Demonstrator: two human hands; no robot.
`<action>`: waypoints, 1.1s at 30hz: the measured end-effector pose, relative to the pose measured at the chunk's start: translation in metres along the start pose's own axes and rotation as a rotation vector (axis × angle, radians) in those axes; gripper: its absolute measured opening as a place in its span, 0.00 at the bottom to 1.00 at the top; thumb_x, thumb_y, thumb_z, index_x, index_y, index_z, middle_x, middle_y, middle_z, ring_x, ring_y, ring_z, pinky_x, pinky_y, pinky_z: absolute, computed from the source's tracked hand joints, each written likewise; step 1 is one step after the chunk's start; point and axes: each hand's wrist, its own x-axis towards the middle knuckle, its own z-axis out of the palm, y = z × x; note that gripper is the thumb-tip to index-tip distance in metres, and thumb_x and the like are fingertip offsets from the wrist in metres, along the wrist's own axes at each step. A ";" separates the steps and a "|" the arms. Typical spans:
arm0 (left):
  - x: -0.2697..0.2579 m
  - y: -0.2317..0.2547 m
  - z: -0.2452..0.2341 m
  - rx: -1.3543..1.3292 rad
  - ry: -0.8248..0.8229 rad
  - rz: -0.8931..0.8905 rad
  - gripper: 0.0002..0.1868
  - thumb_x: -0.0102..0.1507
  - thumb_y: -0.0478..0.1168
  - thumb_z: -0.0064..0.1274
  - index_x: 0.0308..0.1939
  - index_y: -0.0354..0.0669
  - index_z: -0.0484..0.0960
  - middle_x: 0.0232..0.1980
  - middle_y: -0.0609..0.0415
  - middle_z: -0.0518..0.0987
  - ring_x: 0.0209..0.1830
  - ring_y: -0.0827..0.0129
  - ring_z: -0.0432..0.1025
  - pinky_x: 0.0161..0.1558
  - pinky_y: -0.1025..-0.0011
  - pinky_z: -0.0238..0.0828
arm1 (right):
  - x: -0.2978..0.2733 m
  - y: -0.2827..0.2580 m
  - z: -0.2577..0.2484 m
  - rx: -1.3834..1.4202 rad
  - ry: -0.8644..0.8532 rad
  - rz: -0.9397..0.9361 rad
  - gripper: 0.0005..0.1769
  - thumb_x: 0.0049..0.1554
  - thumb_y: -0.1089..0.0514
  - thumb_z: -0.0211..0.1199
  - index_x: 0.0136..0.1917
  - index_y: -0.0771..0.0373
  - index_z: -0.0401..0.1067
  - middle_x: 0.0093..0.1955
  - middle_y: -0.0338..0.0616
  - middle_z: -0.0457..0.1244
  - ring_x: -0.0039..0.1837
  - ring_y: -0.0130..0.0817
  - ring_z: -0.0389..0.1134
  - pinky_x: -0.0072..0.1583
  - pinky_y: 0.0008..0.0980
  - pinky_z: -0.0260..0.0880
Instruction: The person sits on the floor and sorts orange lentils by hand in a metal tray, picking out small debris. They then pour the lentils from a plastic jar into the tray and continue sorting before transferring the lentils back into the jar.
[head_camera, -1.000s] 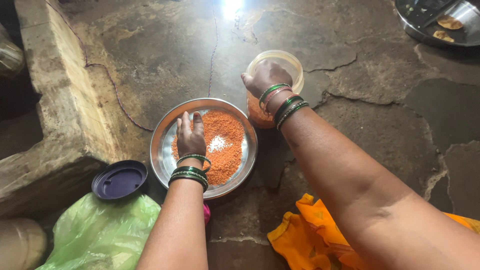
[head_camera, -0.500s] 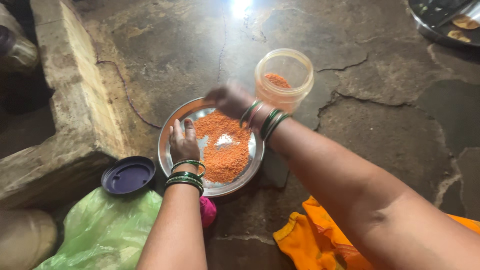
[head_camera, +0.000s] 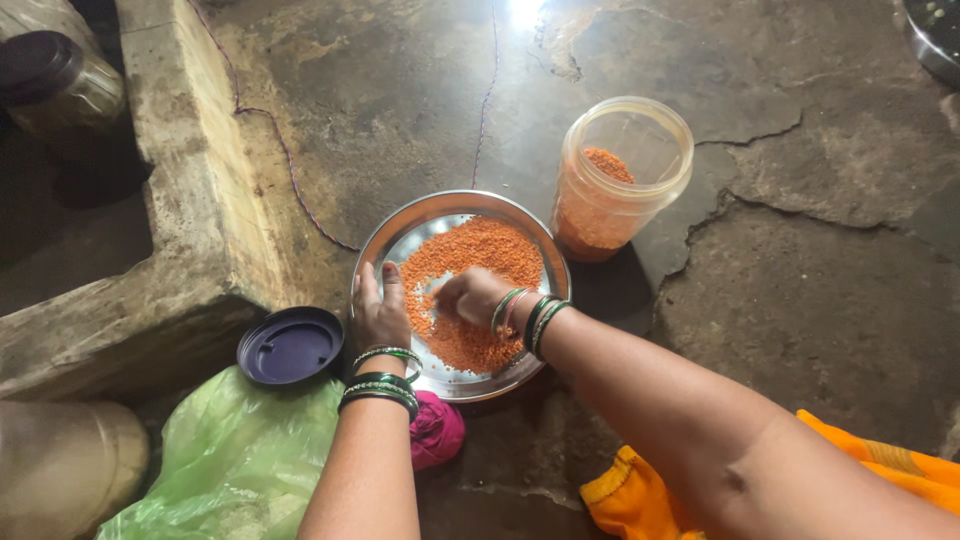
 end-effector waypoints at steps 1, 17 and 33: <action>0.001 -0.003 0.003 -0.008 0.001 0.002 0.47 0.66 0.73 0.27 0.76 0.41 0.61 0.79 0.35 0.57 0.80 0.48 0.49 0.76 0.59 0.43 | 0.004 0.003 -0.005 0.017 0.060 -0.015 0.26 0.47 0.77 0.49 0.53 0.68 0.82 0.57 0.47 0.74 0.56 0.37 0.75 0.60 0.34 0.74; 0.002 -0.012 0.013 0.032 -0.047 -0.024 0.50 0.65 0.76 0.26 0.77 0.42 0.59 0.80 0.35 0.55 0.80 0.45 0.48 0.76 0.57 0.42 | -0.022 -0.020 -0.032 0.186 -0.552 0.167 0.27 0.50 0.75 0.47 0.55 0.61 0.80 0.52 0.42 0.74 0.51 0.31 0.75 0.52 0.31 0.78; -0.003 -0.018 0.011 -0.004 -0.002 0.048 0.50 0.66 0.75 0.28 0.76 0.39 0.60 0.79 0.34 0.55 0.81 0.47 0.47 0.77 0.58 0.40 | 0.001 0.005 -0.048 -0.011 0.339 0.041 0.24 0.53 0.73 0.52 0.57 0.60 0.80 0.56 0.46 0.73 0.58 0.33 0.74 0.62 0.30 0.73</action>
